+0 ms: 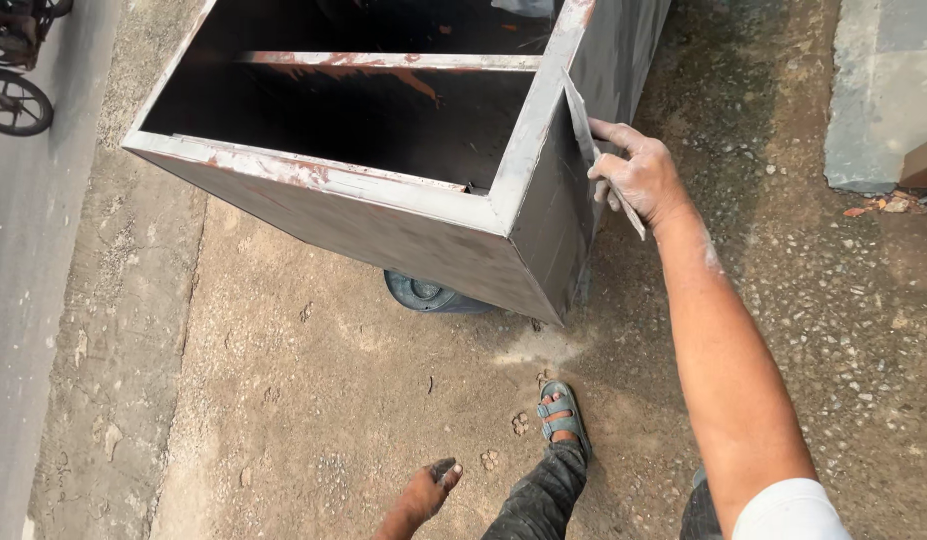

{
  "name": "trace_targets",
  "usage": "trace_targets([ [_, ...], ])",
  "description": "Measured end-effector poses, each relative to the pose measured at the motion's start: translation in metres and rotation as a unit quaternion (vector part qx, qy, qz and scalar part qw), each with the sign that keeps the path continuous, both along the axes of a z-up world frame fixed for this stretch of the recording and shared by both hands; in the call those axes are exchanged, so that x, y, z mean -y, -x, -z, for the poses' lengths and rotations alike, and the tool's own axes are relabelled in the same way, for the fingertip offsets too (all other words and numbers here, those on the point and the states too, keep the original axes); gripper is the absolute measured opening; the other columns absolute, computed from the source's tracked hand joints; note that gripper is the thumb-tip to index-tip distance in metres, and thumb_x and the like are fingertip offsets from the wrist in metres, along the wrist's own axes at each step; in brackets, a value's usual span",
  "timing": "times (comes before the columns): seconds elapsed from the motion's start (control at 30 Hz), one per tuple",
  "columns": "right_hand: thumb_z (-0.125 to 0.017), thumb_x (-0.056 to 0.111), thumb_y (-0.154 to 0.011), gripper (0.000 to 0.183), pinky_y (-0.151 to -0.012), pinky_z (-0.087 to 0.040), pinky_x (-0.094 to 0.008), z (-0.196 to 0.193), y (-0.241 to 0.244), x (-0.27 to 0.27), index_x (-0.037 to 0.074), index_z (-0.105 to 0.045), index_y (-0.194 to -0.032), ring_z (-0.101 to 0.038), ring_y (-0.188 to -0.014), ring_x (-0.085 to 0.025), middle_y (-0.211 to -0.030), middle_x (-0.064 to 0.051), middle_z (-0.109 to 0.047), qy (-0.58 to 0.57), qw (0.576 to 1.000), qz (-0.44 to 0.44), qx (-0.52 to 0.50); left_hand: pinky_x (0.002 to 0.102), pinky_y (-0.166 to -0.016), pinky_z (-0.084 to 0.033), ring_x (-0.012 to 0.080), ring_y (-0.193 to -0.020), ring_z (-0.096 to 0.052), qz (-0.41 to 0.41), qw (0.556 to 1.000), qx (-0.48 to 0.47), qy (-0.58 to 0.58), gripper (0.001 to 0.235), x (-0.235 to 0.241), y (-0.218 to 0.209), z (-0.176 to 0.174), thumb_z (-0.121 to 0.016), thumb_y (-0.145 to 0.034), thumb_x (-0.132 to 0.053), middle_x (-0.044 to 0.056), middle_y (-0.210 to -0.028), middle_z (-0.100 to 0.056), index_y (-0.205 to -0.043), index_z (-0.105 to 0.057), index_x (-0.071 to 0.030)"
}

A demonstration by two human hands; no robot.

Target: The person applies a gray compound to the edges and surfaces of a metal cabinet using a trowel. They smooth the compound along the corners and sides of the structure.

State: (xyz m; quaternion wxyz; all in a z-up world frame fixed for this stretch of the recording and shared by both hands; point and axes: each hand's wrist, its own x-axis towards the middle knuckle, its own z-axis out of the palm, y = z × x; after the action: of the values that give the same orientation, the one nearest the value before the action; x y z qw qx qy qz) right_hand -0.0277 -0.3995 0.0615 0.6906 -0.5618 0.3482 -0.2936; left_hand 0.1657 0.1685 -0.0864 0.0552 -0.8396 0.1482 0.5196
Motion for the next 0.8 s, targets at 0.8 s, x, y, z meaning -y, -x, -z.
trace_targets([
  [0.8, -0.056, 0.005, -0.088, 0.053, -0.047, -0.049, -0.025, 0.231, 0.083, -0.207, -0.002, -0.056, -0.141, -0.064, -0.061, -0.015, -0.093, -0.011, -0.069, -0.347, 0.931, 0.083, 0.071, 0.037, -0.112, -0.047, 0.0273, -0.128, -0.064, 0.063, 0.995, -0.065, 0.05, 0.071, 0.064, 0.031, 0.015, -0.059, -0.093, -0.061, 0.015, -0.135, -0.068, -0.143, -0.058, -0.011],
])
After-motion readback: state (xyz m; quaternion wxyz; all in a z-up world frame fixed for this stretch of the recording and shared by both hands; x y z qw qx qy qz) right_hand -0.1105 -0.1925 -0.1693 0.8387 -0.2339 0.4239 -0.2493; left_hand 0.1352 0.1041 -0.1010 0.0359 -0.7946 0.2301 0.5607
